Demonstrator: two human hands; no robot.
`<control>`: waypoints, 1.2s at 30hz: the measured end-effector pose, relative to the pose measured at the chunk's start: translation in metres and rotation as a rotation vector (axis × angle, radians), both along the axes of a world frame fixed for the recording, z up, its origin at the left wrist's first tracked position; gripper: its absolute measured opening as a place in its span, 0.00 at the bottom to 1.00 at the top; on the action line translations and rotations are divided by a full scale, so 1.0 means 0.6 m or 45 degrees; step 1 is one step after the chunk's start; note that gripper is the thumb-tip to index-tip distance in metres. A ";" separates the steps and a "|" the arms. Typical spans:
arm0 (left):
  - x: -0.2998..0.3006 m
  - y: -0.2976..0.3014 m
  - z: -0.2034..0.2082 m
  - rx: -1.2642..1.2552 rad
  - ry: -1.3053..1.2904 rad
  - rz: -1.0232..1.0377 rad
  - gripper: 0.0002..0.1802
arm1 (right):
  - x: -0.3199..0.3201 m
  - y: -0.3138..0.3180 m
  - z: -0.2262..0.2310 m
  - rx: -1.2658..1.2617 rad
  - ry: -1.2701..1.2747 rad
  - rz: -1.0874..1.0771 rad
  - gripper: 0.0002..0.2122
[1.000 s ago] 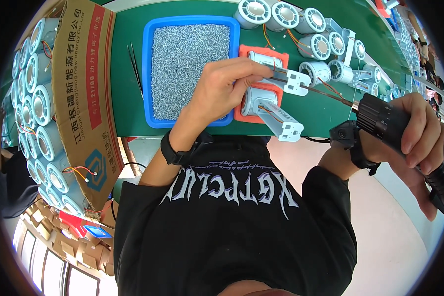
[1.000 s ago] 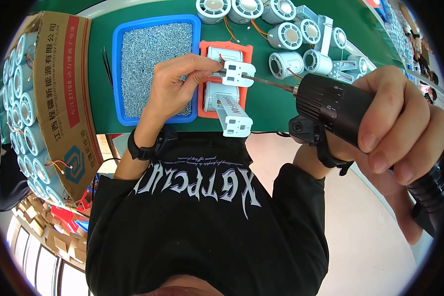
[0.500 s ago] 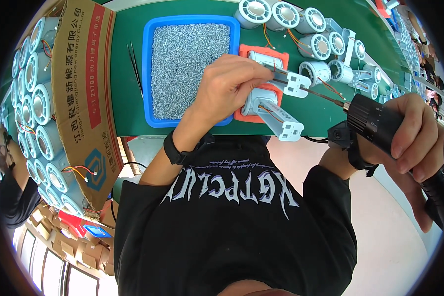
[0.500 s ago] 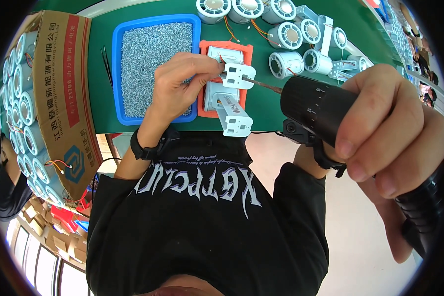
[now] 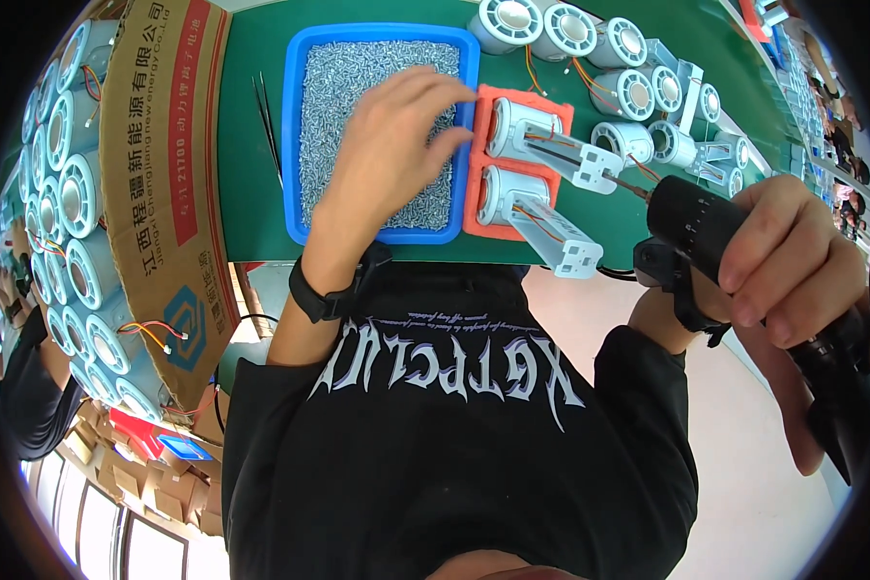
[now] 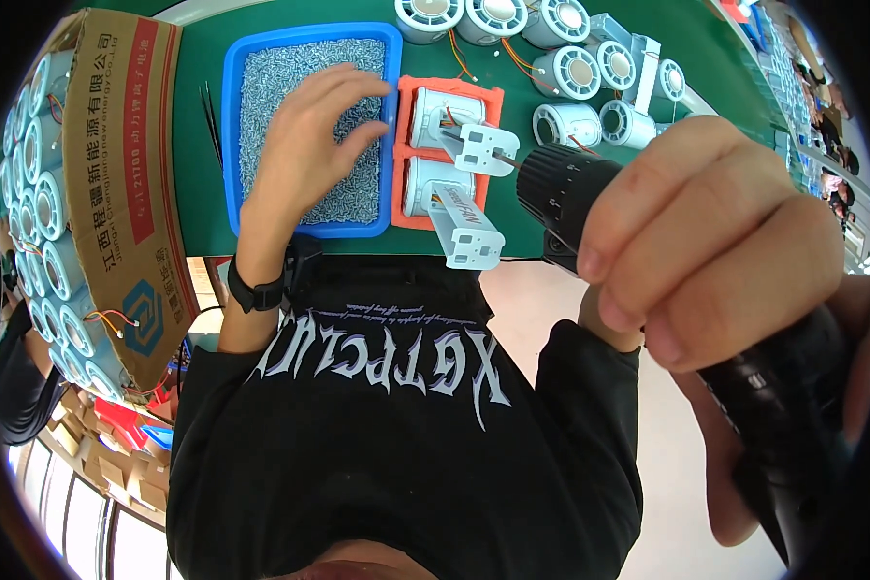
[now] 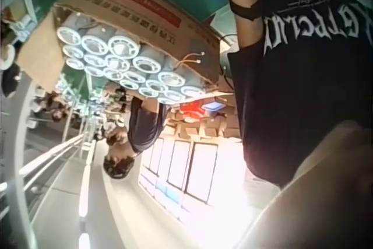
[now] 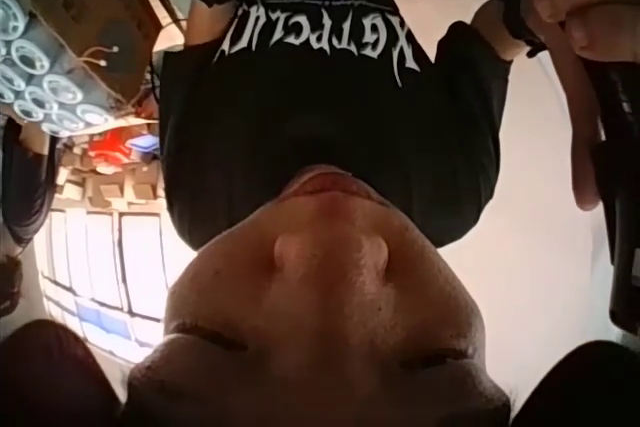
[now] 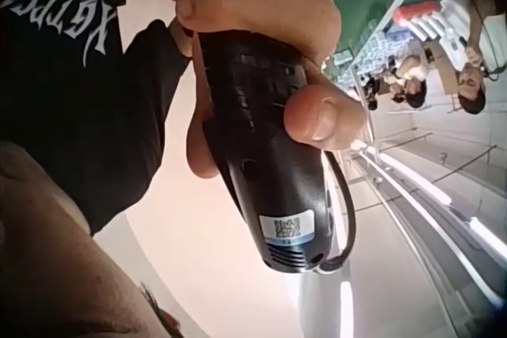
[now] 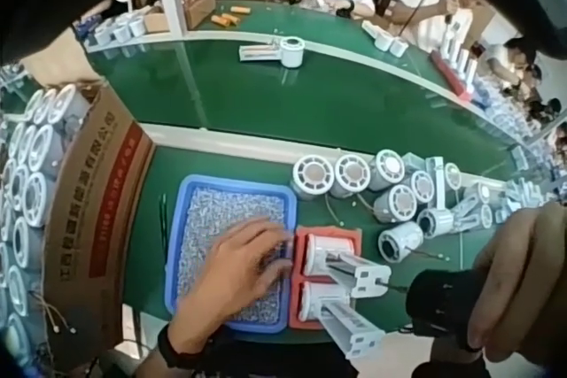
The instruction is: The person picks up a screw from a tray, places it into a fan component, and drives it in with a power screwdriver. They then set the screwdriver down, pick up a fan motor and a plastic housing, fit them together, and place the assembly into a red jig.
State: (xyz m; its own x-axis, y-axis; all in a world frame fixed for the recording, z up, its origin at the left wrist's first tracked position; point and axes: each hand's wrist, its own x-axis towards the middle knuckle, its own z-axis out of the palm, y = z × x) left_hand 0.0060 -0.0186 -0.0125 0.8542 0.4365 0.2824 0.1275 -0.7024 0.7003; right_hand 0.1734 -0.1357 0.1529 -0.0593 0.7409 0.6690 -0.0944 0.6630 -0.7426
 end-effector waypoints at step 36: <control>0.013 -0.023 0.046 -0.118 -0.345 -0.475 0.25 | 0.087 -0.225 -0.025 -0.782 0.486 -0.681 0.29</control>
